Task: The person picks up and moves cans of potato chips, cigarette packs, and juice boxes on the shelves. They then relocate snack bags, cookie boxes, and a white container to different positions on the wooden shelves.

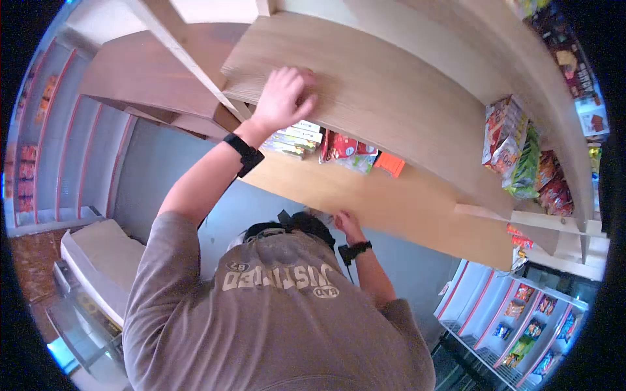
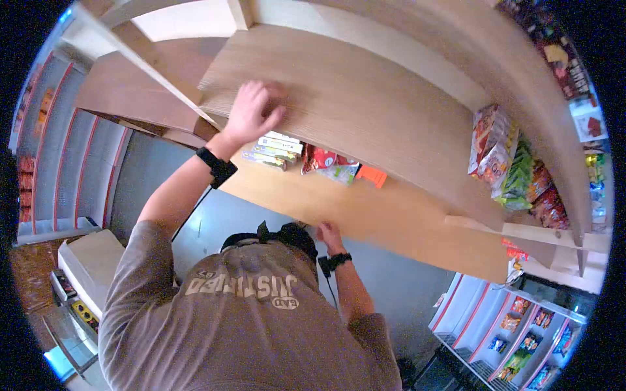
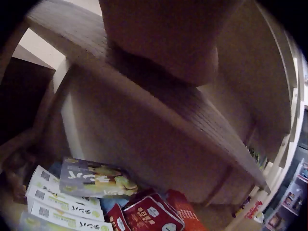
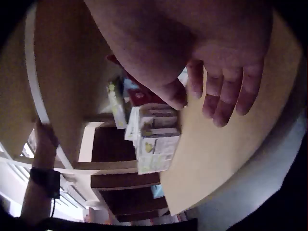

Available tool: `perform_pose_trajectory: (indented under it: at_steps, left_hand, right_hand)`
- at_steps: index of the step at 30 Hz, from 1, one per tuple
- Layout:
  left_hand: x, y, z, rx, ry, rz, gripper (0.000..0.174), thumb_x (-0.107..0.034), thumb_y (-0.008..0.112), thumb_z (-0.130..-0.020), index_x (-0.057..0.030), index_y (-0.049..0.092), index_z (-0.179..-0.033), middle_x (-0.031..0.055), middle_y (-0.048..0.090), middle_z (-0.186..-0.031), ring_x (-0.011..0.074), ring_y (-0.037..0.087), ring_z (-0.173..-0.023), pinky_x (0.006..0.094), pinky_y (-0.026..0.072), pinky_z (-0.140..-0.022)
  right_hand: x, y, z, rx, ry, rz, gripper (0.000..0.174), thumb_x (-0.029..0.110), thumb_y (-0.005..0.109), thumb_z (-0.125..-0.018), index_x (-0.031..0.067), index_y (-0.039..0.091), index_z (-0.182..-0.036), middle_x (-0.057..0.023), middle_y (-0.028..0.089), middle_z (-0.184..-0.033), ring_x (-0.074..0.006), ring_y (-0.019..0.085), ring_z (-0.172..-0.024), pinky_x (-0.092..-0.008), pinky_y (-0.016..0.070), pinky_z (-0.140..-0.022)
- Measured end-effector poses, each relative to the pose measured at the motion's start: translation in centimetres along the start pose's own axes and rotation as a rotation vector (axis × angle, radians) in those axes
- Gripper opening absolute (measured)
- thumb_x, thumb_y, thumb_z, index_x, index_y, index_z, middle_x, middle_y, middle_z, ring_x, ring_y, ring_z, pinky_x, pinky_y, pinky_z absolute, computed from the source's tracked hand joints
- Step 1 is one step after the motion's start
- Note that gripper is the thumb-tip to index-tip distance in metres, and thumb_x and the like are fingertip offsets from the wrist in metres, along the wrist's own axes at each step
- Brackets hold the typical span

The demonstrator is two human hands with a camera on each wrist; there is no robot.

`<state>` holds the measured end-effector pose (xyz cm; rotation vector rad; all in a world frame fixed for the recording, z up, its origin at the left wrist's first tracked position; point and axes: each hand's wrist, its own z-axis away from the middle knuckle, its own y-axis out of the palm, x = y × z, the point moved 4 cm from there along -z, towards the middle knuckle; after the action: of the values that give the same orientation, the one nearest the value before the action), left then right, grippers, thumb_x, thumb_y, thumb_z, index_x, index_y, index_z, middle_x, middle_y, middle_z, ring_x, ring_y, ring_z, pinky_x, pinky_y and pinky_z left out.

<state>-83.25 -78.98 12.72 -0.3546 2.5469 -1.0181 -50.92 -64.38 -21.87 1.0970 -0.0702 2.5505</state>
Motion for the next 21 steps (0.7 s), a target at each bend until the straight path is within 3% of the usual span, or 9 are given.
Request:
perform_pose_trajectory:
  at_steps: [7, 9, 11, 12, 14, 15, 17, 19, 21]
  left_hand:
    - [-4.6, -4.1, 11.5, 0.053, 0.014, 0.189, 0.028, -0.018, 0.065, -0.071, -0.0087, 0.052, -0.095, 0.0089, 0.055, -0.099, 0.0291, 0.051, -0.092, 0.0394, 0.0401, -0.079]
    - [-4.6, -3.6, 17.6, 0.169, -0.04, 0.163, 0.029, -0.018, 0.065, -0.071, -0.008, 0.052, -0.095, 0.0093, 0.055, -0.099, 0.0291, 0.051, -0.093, 0.0397, 0.0403, -0.079]
    - [-4.8, -4.1, 22.6, 0.221, -0.056, 0.189, 0.028, -0.018, 0.064, -0.072, -0.0075, 0.052, -0.095, 0.0103, 0.054, -0.097, 0.0299, 0.051, -0.092, 0.0402, 0.0404, -0.08]
    - [-4.8, -4.5, 25.1, 0.261, -0.102, 0.171, 0.028, -0.018, 0.064, -0.072, -0.0074, 0.052, -0.095, 0.0107, 0.054, -0.097, 0.03, 0.051, -0.093, 0.0402, 0.0405, -0.08]
    - [-4.7, -4.9, 30.0, 0.363, -0.199, 0.14, 0.027, -0.019, 0.063, -0.073, -0.007, 0.053, -0.096, 0.0114, 0.054, -0.097, 0.0303, 0.051, -0.094, 0.0402, 0.0406, -0.082]
    - [-4.4, -4.7, 32.6, 0.425, -0.25, 0.123, 0.028, -0.019, 0.062, -0.073, -0.0068, 0.053, -0.096, 0.0118, 0.054, -0.098, 0.0304, 0.05, -0.095, 0.0402, 0.0406, -0.082]
    - [-3.6, -3.8, 38.4, 0.483, -0.379, 0.14, 0.028, -0.019, 0.062, -0.074, -0.0069, 0.054, -0.098, 0.0126, 0.054, -0.1, 0.031, 0.05, -0.098, 0.0408, 0.0404, -0.085]
    - [-2.8, -2.7, 45.6, 0.652, -0.546, 0.062, 0.029, -0.018, 0.061, -0.074, -0.0078, 0.056, -0.101, 0.0124, 0.055, -0.103, 0.0311, 0.05, -0.099, 0.0417, 0.0409, -0.087]
    - [-2.7, -2.5, 52.6, 0.793, -0.607, -0.022, 0.032, -0.017, 0.061, -0.073, -0.0087, 0.056, -0.104, 0.0125, 0.055, -0.105, 0.0315, 0.049, -0.103, 0.0428, 0.0415, -0.089]
  right_hand:
    - [-10.9, -4.2, 5.9, -0.282, 0.227, 0.045, 0.022, 0.026, 0.057, -0.084, 0.0043, 0.057, -0.083, -0.0064, 0.055, -0.067, -0.0174, 0.055, -0.058, -0.03, 0.0461, -0.052]
    - [-16.0, -6.0, 6.7, -0.2, 0.321, 0.167, 0.02, 0.024, 0.057, -0.083, 0.004, 0.059, -0.087, -0.0096, 0.059, -0.069, -0.0195, 0.058, -0.061, -0.0315, 0.0481, -0.054]
    - [-18.7, -7.0, 8.3, -0.027, -0.048, 1.25, 0.017, 0.021, 0.056, -0.082, 0.0065, 0.06, -0.09, -0.0121, 0.063, -0.071, -0.0199, 0.061, -0.064, -0.0315, 0.0497, -0.058]
    - [-19.5, -7.2, 8.9, -0.046, -0.049, 1.238, 0.017, 0.021, 0.056, -0.082, 0.0065, 0.06, -0.09, -0.0121, 0.063, -0.071, -0.0199, 0.061, -0.064, -0.0315, 0.0497, -0.058]
    - [-23.3, -7.9, 11.4, -0.169, 0.333, 0.467, 0.018, 0.021, 0.055, -0.08, 0.0091, 0.061, -0.093, -0.013, 0.064, -0.074, -0.0204, 0.062, -0.067, -0.0307, 0.0504, -0.06]
    - [-24.5, -8.4, 12.2, -0.206, 0.341, 0.418, 0.018, 0.021, 0.055, -0.08, 0.0091, 0.061, -0.093, -0.013, 0.064, -0.074, -0.0204, 0.062, -0.067, -0.0307, 0.0504, -0.06]
    - [-24.7, -7.2, 13.3, 0.25, -0.319, 1.406, 0.019, 0.023, 0.055, -0.083, 0.0086, 0.059, -0.096, -0.0105, 0.064, -0.075, -0.0187, 0.062, -0.067, -0.0301, 0.0498, -0.059]
    - [-23.9, -6.2, 15.3, -0.223, 0.486, 0.154, 0.022, 0.025, 0.054, -0.085, 0.0069, 0.058, -0.097, -0.0077, 0.063, -0.078, -0.0176, 0.061, -0.067, -0.0303, 0.0491, -0.058]
    - [-19.5, -4.1, 17.4, -0.262, 0.462, 0.142, 0.025, 0.027, 0.054, -0.085, 0.0048, 0.058, -0.095, -0.0062, 0.062, -0.08, -0.0166, 0.061, -0.067, -0.0308, 0.0486, -0.056]
